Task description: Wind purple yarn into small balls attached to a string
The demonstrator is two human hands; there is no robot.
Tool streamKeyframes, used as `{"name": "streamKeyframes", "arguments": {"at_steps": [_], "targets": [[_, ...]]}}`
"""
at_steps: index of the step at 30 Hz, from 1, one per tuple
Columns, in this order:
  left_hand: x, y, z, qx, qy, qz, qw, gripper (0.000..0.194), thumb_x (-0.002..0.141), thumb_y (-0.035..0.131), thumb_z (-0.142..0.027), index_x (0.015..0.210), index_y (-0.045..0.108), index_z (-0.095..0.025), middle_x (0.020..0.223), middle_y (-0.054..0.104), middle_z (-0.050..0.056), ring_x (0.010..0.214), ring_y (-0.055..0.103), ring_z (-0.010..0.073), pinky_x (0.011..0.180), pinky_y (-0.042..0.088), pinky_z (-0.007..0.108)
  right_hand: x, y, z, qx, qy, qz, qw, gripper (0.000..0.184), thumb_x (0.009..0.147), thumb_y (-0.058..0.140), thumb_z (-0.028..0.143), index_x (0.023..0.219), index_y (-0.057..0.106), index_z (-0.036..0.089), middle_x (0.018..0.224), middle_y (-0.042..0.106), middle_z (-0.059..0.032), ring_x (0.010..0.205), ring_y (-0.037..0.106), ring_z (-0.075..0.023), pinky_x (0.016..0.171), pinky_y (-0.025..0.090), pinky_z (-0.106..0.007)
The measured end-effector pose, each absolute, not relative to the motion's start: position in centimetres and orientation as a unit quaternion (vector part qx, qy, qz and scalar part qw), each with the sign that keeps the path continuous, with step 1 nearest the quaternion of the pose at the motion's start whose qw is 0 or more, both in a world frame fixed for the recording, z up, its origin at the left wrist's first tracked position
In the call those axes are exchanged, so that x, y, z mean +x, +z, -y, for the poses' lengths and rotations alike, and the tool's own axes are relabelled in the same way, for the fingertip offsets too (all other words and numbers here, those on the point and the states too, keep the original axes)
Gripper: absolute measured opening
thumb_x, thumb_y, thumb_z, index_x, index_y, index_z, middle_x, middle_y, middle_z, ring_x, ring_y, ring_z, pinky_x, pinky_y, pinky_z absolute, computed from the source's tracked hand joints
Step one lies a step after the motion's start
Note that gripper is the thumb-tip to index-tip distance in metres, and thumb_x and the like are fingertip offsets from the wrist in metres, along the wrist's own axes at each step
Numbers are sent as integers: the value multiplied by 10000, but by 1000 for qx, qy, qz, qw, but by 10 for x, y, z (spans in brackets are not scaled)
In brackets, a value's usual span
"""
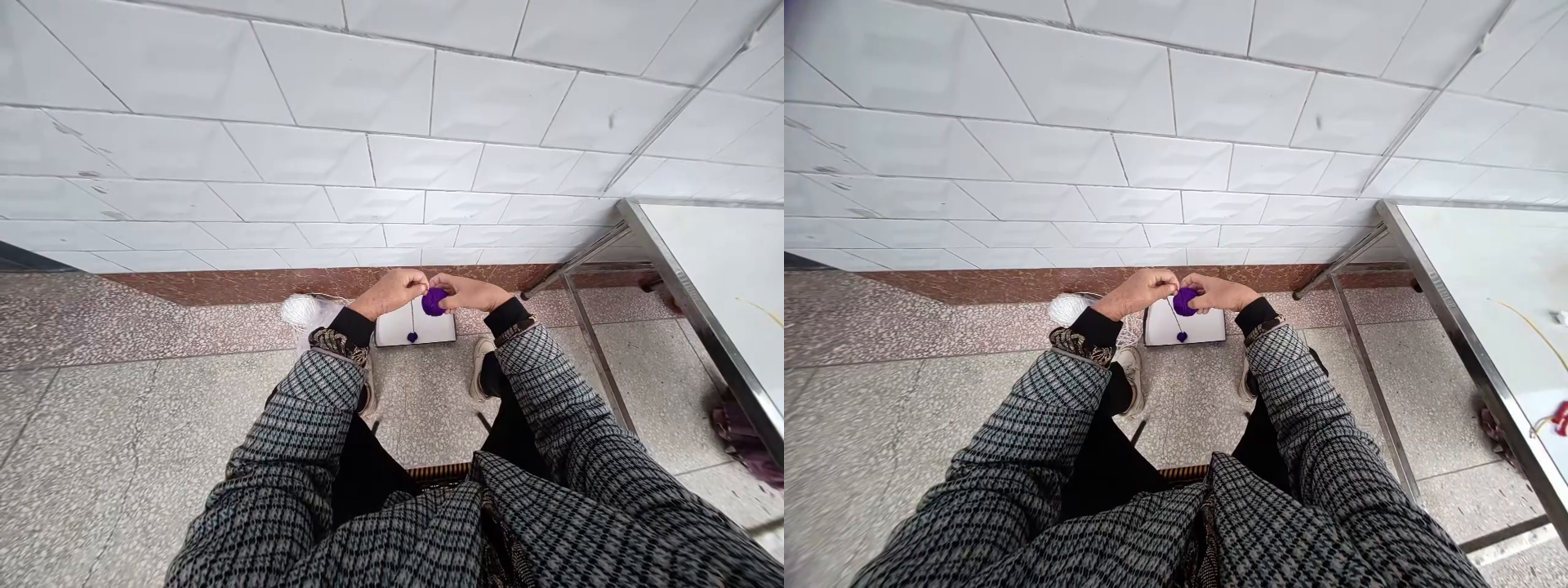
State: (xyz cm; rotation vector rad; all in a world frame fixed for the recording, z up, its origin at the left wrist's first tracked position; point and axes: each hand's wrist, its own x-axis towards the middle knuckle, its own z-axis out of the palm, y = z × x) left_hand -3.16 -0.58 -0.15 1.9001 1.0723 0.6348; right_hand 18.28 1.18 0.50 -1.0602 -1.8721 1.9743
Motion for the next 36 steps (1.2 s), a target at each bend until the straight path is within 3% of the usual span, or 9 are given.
{"name": "streamKeyframes", "arguments": {"at_steps": [4,8,13,16,19,23,29,32,36], "targets": [[-34,-5,2,736,282,-449,421,207,807,510,-337,766,606,-158,749,600,11,730,516,153,709,392,274,189,10,-12,-288,724,611,137,378,703,716,171,1053,572,187,872,636,6,638,567,-90,540,482,-206],[-33,-9,0,716,305,-473,414,225,824,499,-359,769,593,-163,714,562,-1,706,495,149,681,387,269,192,9,-15,-257,763,533,259,477,676,784,305,1078,546,207,914,640,-2,658,586,-97,572,504,-221],[-26,-9,4,735,254,-440,450,198,833,486,-308,765,601,-163,700,565,-8,644,491,127,658,392,258,192,8,-26,-309,693,463,459,521,702,779,447,1073,468,256,964,622,-8,756,621,-121,675,557,-259],[-22,-4,8,768,204,-389,467,214,843,506,-313,786,642,-159,728,608,3,663,519,126,678,407,255,191,2,-32,-387,633,438,508,480,728,735,474,1029,430,258,935,605,1,756,621,-119,673,562,-256],[-20,2,11,779,184,-352,485,233,853,519,-330,810,666,-154,729,620,6,665,536,124,688,422,257,188,-6,-34,-473,595,448,471,436,726,723,368,997,406,241,886,599,6,661,593,-102,578,512,-229],[-23,5,12,770,212,-356,485,229,840,528,-321,815,674,-147,764,640,23,680,542,128,676,428,257,184,-14,-29,-533,561,541,331,387,681,697,175,974,446,213,844,593,12,607,550,-92,523,448,-212],[-34,0,6,720,280,-425,472,237,801,536,-358,805,646,-148,752,626,25,685,531,138,672,428,261,186,0,-16,-358,660,648,128,367,655,692,108,981,547,189,883,618,-6,728,563,-117,587,483,-221],[-37,-3,3,705,284,-446,473,249,790,541,-383,795,633,-152,712,596,7,683,523,142,670,420,262,188,9,-13,-262,723,621,150,431,633,736,140,1022,557,189,969,623,-17,759,576,-114,617,509,-227],[-36,-5,3,708,278,-443,475,235,805,523,-374,756,604,-160,668,538,-15,625,473,121,657,396,260,188,15,-15,-254,741,525,332,492,667,777,341,1061,506,228,982,618,-16,728,602,-115,649,540,-258]]}}
